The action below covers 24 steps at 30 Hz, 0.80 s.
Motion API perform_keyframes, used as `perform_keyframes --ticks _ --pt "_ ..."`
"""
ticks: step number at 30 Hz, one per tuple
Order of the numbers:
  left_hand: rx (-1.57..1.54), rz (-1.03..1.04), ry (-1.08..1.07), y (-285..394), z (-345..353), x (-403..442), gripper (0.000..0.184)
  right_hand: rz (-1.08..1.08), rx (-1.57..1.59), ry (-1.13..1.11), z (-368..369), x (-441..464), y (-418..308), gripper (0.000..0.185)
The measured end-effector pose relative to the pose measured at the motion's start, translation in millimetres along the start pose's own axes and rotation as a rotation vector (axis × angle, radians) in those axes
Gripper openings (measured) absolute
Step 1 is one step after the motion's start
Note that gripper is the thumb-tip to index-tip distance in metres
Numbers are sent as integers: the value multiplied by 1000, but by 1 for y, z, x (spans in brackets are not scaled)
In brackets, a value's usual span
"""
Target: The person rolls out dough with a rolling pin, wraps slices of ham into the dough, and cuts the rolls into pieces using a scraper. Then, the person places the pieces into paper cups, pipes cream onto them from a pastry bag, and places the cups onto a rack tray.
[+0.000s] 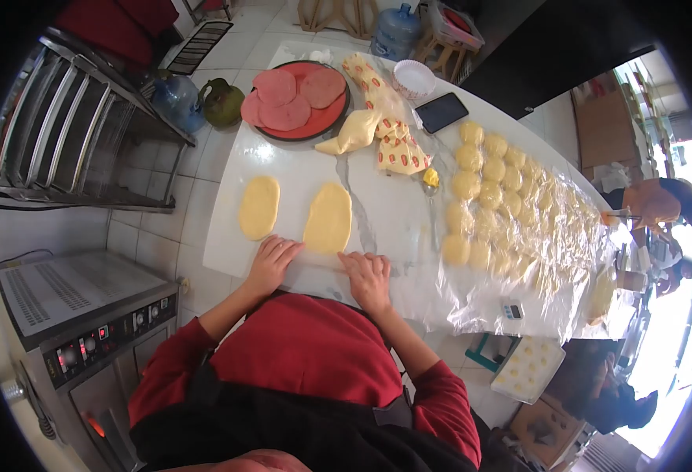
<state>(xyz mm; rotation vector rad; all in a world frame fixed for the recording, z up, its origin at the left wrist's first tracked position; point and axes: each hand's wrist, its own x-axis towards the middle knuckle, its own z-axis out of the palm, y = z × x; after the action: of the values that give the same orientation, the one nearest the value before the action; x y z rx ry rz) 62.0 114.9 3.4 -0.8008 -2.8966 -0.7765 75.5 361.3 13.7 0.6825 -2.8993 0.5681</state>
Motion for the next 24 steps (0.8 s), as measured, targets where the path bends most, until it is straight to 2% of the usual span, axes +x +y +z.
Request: perform_keyframes --ticks 2,5,9,14,16,17,19,22,24 --pt "99 -13 68 -3 3 22 47 113 -36 -5 0 18 6 43" --pt "164 -142 88 -1 -13 71 53 218 -147 60 -1 58 18 48" --pt "138 -219 208 -41 -5 145 55 331 -355 99 -12 133 42 59" --pt "271 -287 406 -70 -10 209 48 311 -284 297 -10 180 69 63" --pt "116 -286 476 -70 -23 204 44 303 -184 345 -14 178 69 60" --pt "43 -290 517 -70 -30 199 42 241 -132 328 -18 170 64 53" --pt "-16 -393 566 -87 -40 167 39 136 -26 103 -15 154 58 47" --pt "-165 -439 632 -105 -58 114 37 68 -63 -126 -8 140 56 41" --pt "-191 -423 650 -98 -71 90 36 51 -72 -139 -11 142 56 38"
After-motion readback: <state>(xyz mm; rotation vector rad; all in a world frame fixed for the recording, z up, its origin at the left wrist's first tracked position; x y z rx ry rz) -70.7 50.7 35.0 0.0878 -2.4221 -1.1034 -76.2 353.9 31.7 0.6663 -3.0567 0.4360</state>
